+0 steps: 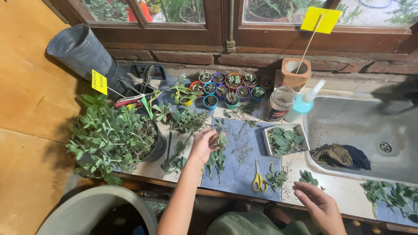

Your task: The person trims plant stems and removes lower leaves using yellow scissors on a tiled counter. They then move to a nearby area to select a small red pot from a stack of containers and return to the counter to place a trimmed stem into the pot.

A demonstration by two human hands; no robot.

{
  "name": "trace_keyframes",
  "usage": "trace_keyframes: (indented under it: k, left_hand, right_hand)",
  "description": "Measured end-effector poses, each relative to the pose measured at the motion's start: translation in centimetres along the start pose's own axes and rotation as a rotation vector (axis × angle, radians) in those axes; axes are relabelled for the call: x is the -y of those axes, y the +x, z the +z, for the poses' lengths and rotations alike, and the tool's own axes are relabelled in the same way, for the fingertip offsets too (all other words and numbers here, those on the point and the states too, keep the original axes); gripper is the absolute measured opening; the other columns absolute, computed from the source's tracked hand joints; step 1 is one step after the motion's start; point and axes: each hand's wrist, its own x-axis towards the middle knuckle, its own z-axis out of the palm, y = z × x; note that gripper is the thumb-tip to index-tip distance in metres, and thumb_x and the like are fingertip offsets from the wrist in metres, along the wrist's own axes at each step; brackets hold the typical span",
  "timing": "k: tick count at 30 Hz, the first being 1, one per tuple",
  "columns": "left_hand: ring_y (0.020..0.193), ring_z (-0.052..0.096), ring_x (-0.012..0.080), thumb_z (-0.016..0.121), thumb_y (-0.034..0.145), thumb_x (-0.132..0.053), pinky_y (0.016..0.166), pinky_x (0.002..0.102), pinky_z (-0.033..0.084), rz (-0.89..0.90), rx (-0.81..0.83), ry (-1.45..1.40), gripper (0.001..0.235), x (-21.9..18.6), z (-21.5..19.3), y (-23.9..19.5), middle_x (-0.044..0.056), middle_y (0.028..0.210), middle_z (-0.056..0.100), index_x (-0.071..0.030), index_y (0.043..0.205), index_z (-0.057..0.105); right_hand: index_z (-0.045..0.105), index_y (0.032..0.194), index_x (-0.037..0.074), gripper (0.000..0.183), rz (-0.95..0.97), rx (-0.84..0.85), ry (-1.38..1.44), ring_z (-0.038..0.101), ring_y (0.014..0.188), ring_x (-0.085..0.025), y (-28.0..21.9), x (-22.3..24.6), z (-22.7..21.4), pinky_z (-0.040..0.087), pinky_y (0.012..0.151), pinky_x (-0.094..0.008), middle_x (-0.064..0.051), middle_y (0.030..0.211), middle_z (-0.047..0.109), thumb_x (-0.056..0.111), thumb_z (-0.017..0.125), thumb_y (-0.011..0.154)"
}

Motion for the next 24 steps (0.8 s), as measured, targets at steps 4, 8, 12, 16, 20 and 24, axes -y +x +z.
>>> trace_keyframes:
  k: [4,8,12,16,20,24]
  left_hand:
    - [0.108,0.069,0.0326,0.06,0.1,-0.009,0.086,0.04,0.067,0.085,-0.301,0.148,0.018,-3.3,-1.2,0.4,0.022,0.12,0.065,0.003,0.113,0.06]
    - [0.08,0.065,0.0182,0.058,0.1,-0.015,0.075,0.033,0.068,0.213,-0.474,0.373,0.021,-4.5,-4.1,4.0,0.012,0.102,0.066,0.0,0.113,0.063]
    - [0.072,0.059,0.0166,0.062,0.09,-0.01,0.081,0.042,0.067,0.198,-0.545,0.247,0.014,-2.3,-7.2,10.3,0.011,0.077,0.062,-0.002,0.1,0.067]
    - [0.075,0.058,0.0157,0.072,0.085,-0.014,0.072,0.035,0.064,0.265,-0.575,0.199,0.023,0.7,-9.2,14.7,0.01,0.085,0.068,0.0,0.104,0.074]
    - [0.087,0.064,0.0223,0.071,0.086,-0.029,0.076,0.039,0.057,0.325,-0.634,0.499,0.048,0.8,-8.0,12.7,0.009,0.105,0.067,-0.005,0.127,0.066]
    - [0.099,0.061,0.0228,0.069,0.089,-0.033,0.092,0.04,0.048,0.471,-0.587,0.644,0.043,1.7,-4.7,7.7,0.009,0.125,0.055,-0.017,0.129,0.063]
  right_hand:
    - [0.081,0.114,0.001,0.031,0.022,-0.012,0.032,0.075,0.107,-0.019,-0.5,0.1,-0.3,0.057,0.1,-0.032,-0.013,0.113,0.084,0.009,0.074,0.084]
    - [0.081,0.112,0.0,0.03,-0.004,-0.046,0.034,0.074,0.108,-0.017,-0.6,-0.9,-0.5,0.056,0.099,-0.031,-0.011,0.116,0.083,0.01,0.074,0.085]
    - [0.082,0.111,0.003,0.028,-0.006,-0.079,-0.006,0.073,0.104,-0.013,-1.4,-0.9,-0.7,0.055,0.095,-0.028,-0.006,0.115,0.082,0.014,0.073,0.086]
    - [0.08,0.112,0.002,0.03,-0.014,-0.107,0.034,0.072,0.108,-0.014,-1.8,-1.5,-1.0,0.054,0.099,-0.028,-0.008,0.116,0.082,0.014,0.073,0.086]
    - [0.082,0.11,0.005,0.028,0.034,-0.143,0.027,0.073,0.105,-0.012,-1.9,-1.6,-1.0,0.055,0.095,-0.027,-0.005,0.114,0.083,0.016,0.075,0.085]
    - [0.081,0.111,0.01,0.031,0.042,-0.134,-0.113,0.073,0.111,-0.012,-0.5,-2.6,-0.8,0.057,0.093,-0.028,-0.002,0.117,0.081,0.027,0.071,0.086]
